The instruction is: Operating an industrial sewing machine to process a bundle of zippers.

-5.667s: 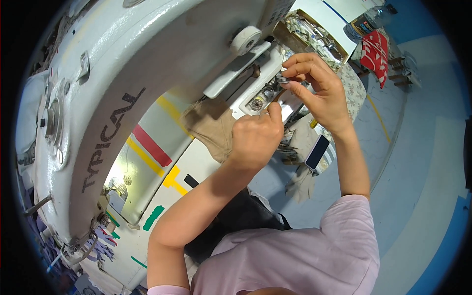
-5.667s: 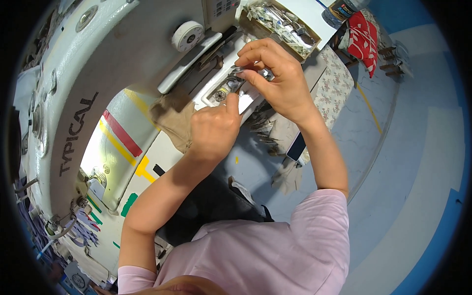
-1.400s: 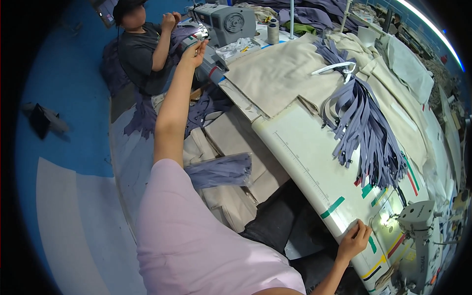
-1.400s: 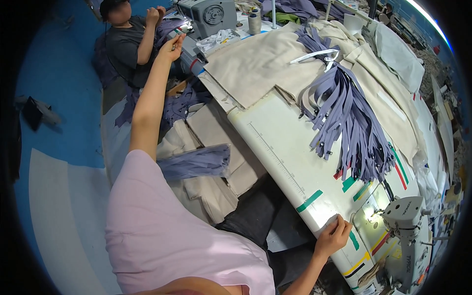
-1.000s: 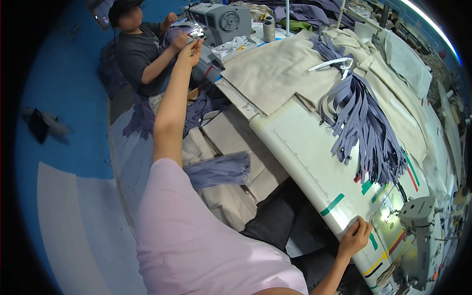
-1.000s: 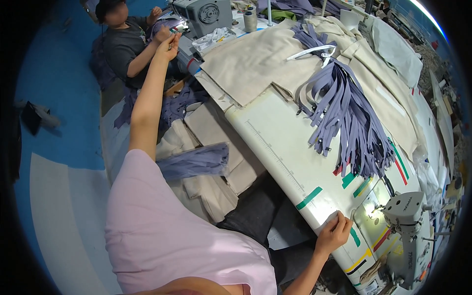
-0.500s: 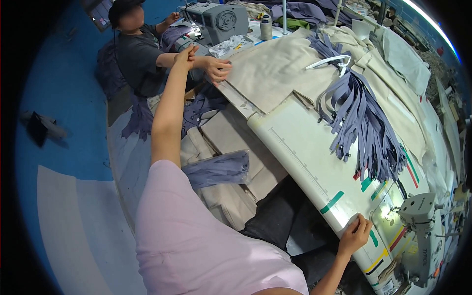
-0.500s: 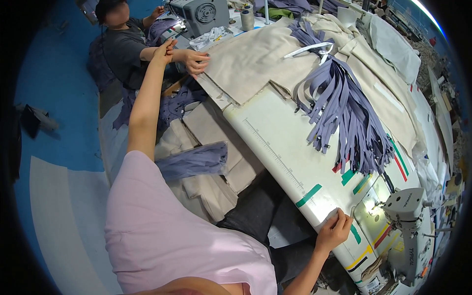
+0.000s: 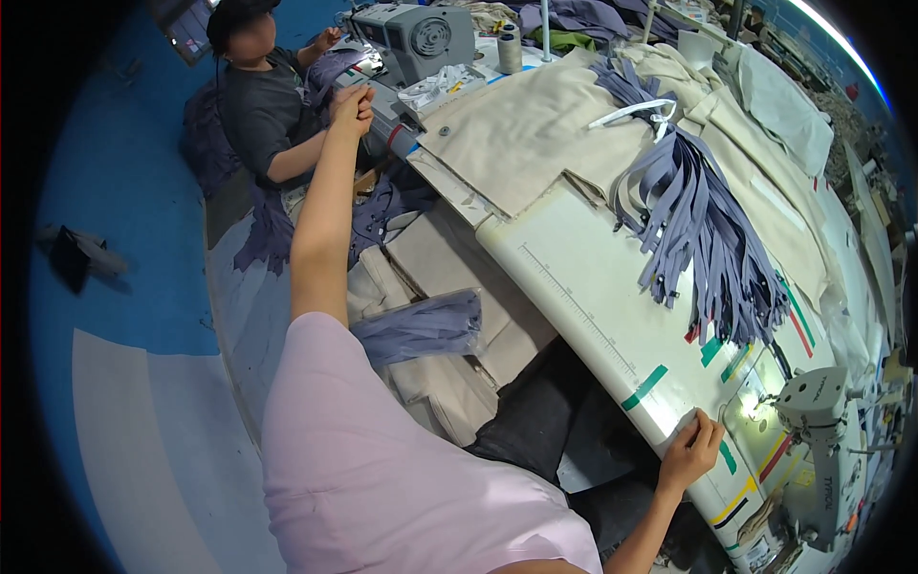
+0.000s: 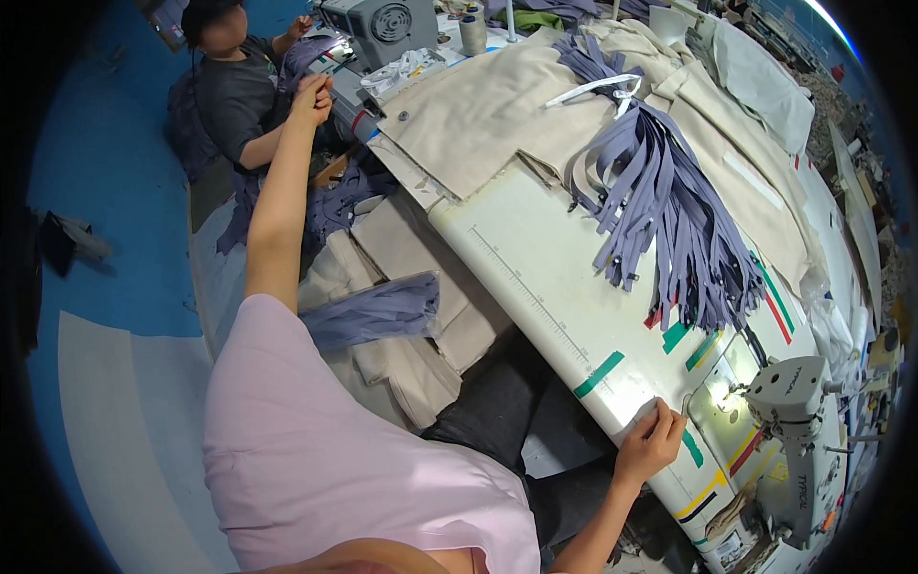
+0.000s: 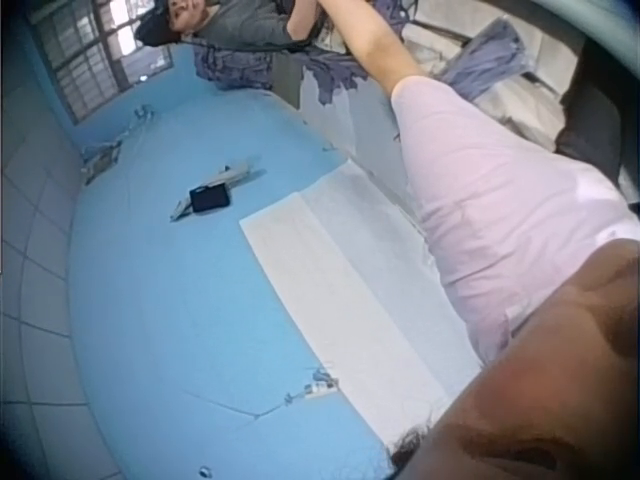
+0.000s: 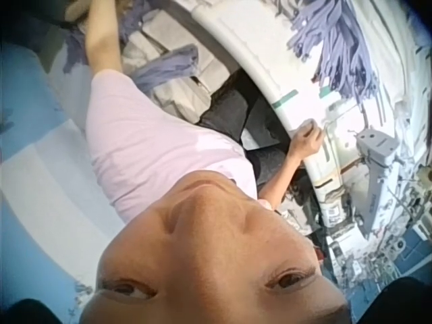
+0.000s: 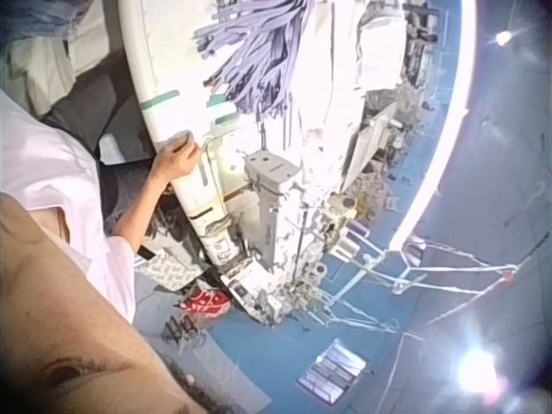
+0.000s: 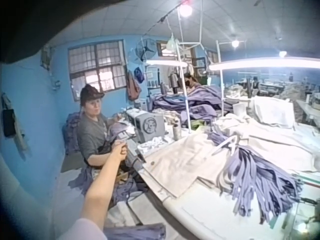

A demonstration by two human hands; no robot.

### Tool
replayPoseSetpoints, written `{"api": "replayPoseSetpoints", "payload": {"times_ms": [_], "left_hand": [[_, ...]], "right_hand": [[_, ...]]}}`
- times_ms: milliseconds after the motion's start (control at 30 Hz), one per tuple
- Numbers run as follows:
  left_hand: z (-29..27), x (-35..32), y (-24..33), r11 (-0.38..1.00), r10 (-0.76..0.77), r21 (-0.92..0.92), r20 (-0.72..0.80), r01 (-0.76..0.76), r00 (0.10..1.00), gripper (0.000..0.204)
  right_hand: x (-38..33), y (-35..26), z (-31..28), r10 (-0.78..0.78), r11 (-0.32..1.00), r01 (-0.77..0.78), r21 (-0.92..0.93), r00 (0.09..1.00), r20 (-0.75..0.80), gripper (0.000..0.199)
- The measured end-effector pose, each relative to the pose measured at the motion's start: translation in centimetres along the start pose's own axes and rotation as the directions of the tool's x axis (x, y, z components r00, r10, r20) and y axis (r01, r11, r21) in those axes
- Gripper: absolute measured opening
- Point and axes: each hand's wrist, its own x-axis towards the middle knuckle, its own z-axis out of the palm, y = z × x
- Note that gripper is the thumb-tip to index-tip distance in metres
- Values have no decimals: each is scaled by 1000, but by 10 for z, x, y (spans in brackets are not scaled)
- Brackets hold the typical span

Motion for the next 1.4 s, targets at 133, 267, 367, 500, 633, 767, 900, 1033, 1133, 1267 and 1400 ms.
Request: {"api": "replayPoseSetpoints", "payload": {"times_ms": [133, 267, 367, 500, 633, 767, 900, 1033, 1133, 1267, 1400], "left_hand": [[14, -5, -29, 996, 89, -5, -50, -89, 995, 3], [1, 2, -13, 998, -10, -68, 4, 10, 1000, 1], [-2, 7, -25, 981, 37, -191, 49, -27, 998, 5], [5, 10, -32, 936, 76, -336, -92, -103, 993, 11], [16, 0, -51, 952, 277, 124, 55, -281, 959, 18], [46, -33, -116, 7, 274, 890, 436, -456, 857, 32], [58, -45, -157, -207, 267, 853, 520, -478, 812, 28], [61, -64, -163, -310, 441, 825, 565, -472, 698, 24], [84, -117, -179, 76, 466, 846, 438, -528, 769, 24], [116, -262, -216, 842, 135, 432, 414, -325, 900, 20], [126, -430, -261, 864, -474, 459, 610, 205, 635, 25]], "right_hand": [[0, 0, -2, 16, 1000, -16, -25, 1000, 9, 17], [1, -2, -1, -3, 1000, 2, -12, 1000, -10, 15], [1, -1, -1, 10, 1000, -10, -13, 1000, -1, 15], [2, -3, -1, -5, 1000, 5, -12, 1000, -8, 16], [3, -1, 0, 0, 1000, -1, -22, 1000, -6, 18], [1, -2, 1, 24, 998, -25, -49, 1000, -15, 20], [0, 1, -1, 38, 999, -38, -27, 999, -12, 19], [0, 1, 0, 12, 1000, -13, -22, 1000, -29, 17], [-2, 2, 1, -5, 999, 2, -43, 998, -59, 20], [-7, -10, -1, 65, 978, -58, 202, 997, -31, 22], [-9, -83, -8, -13, 795, -73, 602, 990, 138, 22]]}}
